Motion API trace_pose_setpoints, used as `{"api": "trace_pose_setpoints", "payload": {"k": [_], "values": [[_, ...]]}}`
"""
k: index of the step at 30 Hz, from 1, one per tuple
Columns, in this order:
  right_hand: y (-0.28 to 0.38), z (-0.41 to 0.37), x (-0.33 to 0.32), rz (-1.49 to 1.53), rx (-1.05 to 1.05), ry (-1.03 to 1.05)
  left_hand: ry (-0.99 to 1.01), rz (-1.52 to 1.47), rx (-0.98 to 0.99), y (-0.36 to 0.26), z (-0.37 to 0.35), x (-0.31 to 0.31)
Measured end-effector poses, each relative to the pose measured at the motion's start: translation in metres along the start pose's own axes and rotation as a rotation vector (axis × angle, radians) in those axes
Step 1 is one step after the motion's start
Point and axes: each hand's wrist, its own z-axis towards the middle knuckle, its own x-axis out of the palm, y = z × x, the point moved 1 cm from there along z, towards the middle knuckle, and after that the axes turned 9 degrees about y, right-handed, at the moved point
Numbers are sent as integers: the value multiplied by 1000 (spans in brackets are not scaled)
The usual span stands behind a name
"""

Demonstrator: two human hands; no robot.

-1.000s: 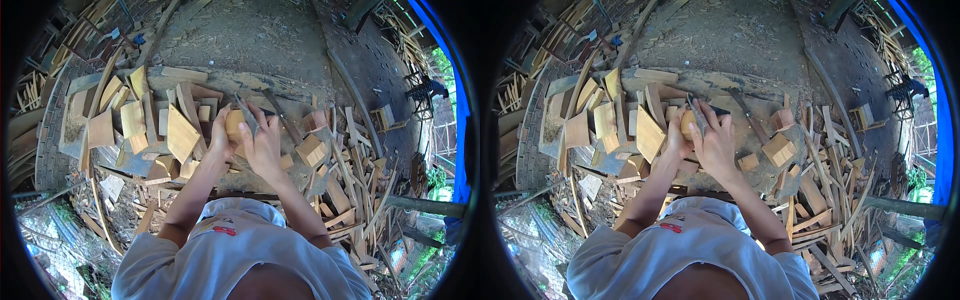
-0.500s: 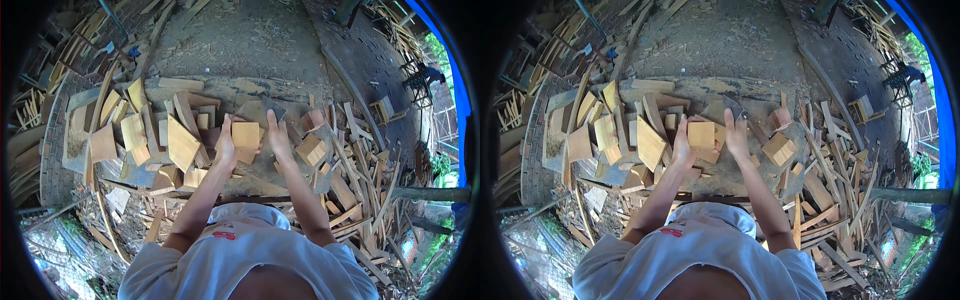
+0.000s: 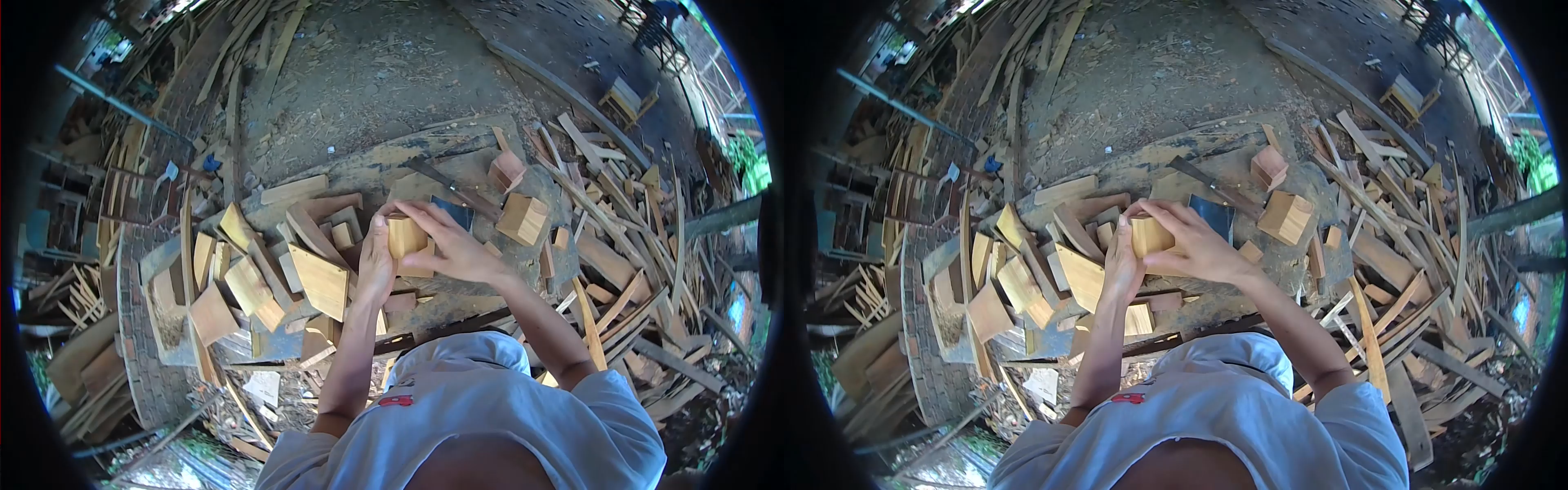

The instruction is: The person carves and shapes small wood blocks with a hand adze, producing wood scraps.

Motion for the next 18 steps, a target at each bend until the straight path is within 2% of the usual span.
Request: {"api": "trace_pose_setpoints", "payload": {"k": [1, 3, 5, 6, 8, 12, 14, 18], "values": [[8, -1, -1, 0, -93, 25, -9, 75, 21, -6, -2, 8], [7, -1, -5, -1, -98, -26, 45, 50, -18, -14, -4, 12], [6, -3, -8, 319, -76, -49, 139, 373, 99, -23, -8, 17], [7, -5, -8, 323, -78, -46, 154, 243, 49, -34, -12, 23], [9, -10, -10, 466, -96, -32, 166, 263, 77, -38, -15, 27], [21, -15, -17, 320, -142, -68, 180, 278, 141, -38, -18, 29], [27, -18, -20, 154, -134, -121, 192, 290, 197, -38, -18, 31], [29, -20, -19, 77, -145, -194, 173, 335, 289, -37, -17, 33]]}}
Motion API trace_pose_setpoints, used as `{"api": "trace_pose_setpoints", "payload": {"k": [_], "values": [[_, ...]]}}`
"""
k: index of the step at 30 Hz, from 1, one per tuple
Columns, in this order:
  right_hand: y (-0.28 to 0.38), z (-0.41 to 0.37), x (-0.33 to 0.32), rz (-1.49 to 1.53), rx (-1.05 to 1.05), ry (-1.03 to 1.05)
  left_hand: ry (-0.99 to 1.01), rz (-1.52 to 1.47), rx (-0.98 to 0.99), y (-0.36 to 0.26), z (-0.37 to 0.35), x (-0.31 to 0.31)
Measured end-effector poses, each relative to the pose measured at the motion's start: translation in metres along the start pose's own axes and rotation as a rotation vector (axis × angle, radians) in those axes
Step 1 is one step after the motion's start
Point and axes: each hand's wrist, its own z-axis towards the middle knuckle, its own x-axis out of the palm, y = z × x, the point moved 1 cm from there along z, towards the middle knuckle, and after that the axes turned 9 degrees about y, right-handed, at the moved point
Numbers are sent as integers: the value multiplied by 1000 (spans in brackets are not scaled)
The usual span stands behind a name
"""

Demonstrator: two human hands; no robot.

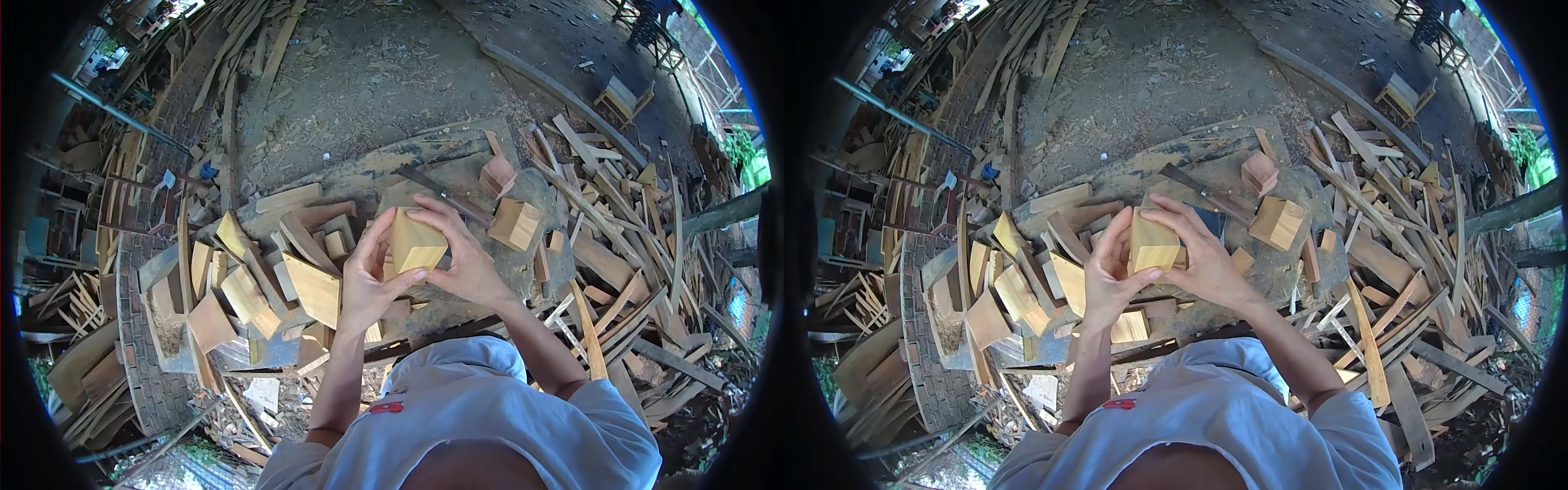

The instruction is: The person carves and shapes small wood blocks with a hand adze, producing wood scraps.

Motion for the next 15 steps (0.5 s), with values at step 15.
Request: {"api": "trace_pose_setpoints", "payload": {"k": [15], "values": [[-92, -2, -28, 338, 322, -320, 258, 368, -176, 40, -12, 16]]}}
